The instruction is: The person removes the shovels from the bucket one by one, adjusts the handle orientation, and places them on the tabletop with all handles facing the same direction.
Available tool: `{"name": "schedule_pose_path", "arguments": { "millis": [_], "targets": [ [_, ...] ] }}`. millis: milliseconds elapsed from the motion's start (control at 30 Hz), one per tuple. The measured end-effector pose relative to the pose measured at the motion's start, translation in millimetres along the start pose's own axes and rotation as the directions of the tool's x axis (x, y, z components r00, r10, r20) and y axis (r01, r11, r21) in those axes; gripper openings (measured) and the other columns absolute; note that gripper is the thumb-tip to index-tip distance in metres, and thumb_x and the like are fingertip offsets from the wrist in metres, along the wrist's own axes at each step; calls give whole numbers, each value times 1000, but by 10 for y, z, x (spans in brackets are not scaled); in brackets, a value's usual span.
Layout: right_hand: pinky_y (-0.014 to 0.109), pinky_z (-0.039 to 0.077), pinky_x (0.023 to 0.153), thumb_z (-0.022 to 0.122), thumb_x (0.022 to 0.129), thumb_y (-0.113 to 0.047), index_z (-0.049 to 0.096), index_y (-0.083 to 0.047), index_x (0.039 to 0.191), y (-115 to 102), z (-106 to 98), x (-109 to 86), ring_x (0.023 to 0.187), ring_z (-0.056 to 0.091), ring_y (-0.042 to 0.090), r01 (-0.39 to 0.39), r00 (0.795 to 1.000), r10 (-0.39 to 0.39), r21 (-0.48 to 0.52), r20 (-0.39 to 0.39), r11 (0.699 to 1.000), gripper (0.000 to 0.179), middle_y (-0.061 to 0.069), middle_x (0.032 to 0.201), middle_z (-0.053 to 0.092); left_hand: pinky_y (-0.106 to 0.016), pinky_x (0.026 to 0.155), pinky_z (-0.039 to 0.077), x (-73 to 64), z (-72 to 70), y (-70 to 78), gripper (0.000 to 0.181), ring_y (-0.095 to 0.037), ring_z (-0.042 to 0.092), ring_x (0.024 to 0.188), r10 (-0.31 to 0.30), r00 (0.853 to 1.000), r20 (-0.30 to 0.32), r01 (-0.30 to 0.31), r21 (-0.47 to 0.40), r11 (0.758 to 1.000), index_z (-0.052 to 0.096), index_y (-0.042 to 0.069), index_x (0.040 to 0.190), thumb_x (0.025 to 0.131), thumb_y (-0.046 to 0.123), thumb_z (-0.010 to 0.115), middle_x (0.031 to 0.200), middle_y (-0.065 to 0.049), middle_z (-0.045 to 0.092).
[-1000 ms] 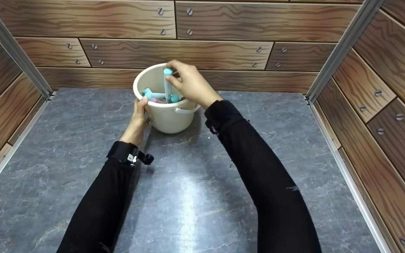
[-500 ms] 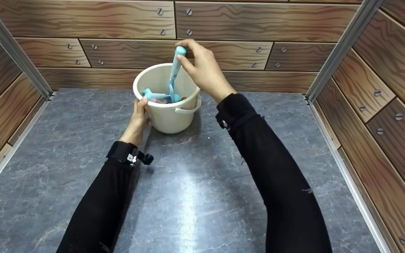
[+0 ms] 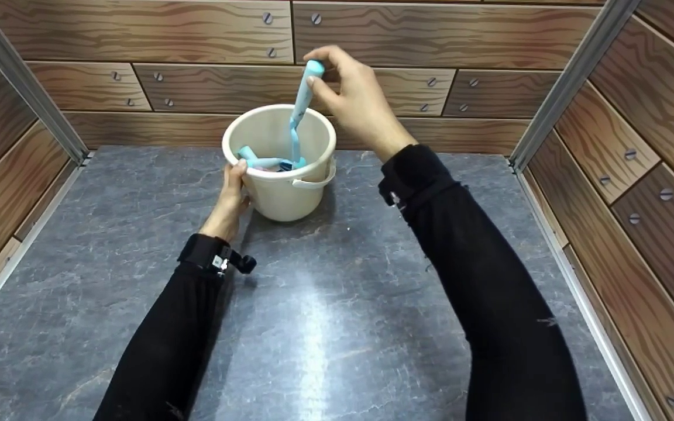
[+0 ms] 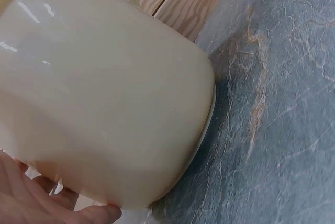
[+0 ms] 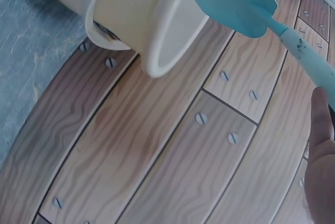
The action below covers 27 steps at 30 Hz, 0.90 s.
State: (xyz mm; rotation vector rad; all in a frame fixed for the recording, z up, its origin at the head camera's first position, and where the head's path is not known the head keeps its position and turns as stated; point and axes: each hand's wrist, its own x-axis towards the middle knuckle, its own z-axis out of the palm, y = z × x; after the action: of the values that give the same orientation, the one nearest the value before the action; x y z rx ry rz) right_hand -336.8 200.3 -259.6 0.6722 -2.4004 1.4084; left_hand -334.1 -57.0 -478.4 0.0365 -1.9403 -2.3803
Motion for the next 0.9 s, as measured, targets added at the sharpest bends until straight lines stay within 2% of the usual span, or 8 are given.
{"name": "schedule_pose_path", "arguments": {
  "millis": [167,267,433,600,767,900],
  "targets": [
    [25,63,117,71,113,-2,74,-2,143,-73,-178,-22,119,77,9,19,1000,-19,-5,-12,1000,31,6,137,81,-57,152,15,-2,11,-2,109,-36,26,181,7,1000,5,-7,-11,1000,22,17,187,96,62,63,194,-19,27],
    [23,63,114,71,113,-3,75,-5,143,-115,-311,-37,119,77,7,28,999,-29,-47,-19,998,31,3,137,81,-56,152,15,-10,9,3,108,-36,27,180,15,1000,14,-15,-18,1000,24,17,186,96,61,63,192,-19,29],
    [17,63,104,71,112,-5,77,-9,141,-165,-529,-65,115,79,4,53,997,-58,-114,-43,992,30,-5,132,82,-55,152,14,-10,-15,3,105,-34,24,181,13,1000,19,-13,-14,1000,23,18,187,98,60,62,194,-17,27],
    [14,65,100,70,110,-1,77,-7,137,-191,-736,-94,113,80,4,68,996,-73,-103,-51,992,29,-8,127,82,-55,152,15,1,-31,-3,104,-35,26,180,17,1000,10,-17,-12,1000,24,17,186,99,59,61,193,-18,29],
    [11,63,100,70,109,-1,79,-9,135,-193,-973,-125,111,80,1,59,995,-70,-154,-67,986,29,-15,120,82,-53,151,17,5,-21,-16,99,-35,30,179,27,1000,8,-27,-11,1000,27,16,185,101,55,61,191,-18,33],
    [9,61,104,69,109,-1,80,-11,135,-181,-1143,-153,111,78,-1,45,995,-60,-194,-74,980,29,-19,118,82,-54,151,16,-1,-16,-20,102,-34,29,179,22,1000,14,-22,-14,1000,25,16,186,100,58,61,191,-18,33]
  ]
}}
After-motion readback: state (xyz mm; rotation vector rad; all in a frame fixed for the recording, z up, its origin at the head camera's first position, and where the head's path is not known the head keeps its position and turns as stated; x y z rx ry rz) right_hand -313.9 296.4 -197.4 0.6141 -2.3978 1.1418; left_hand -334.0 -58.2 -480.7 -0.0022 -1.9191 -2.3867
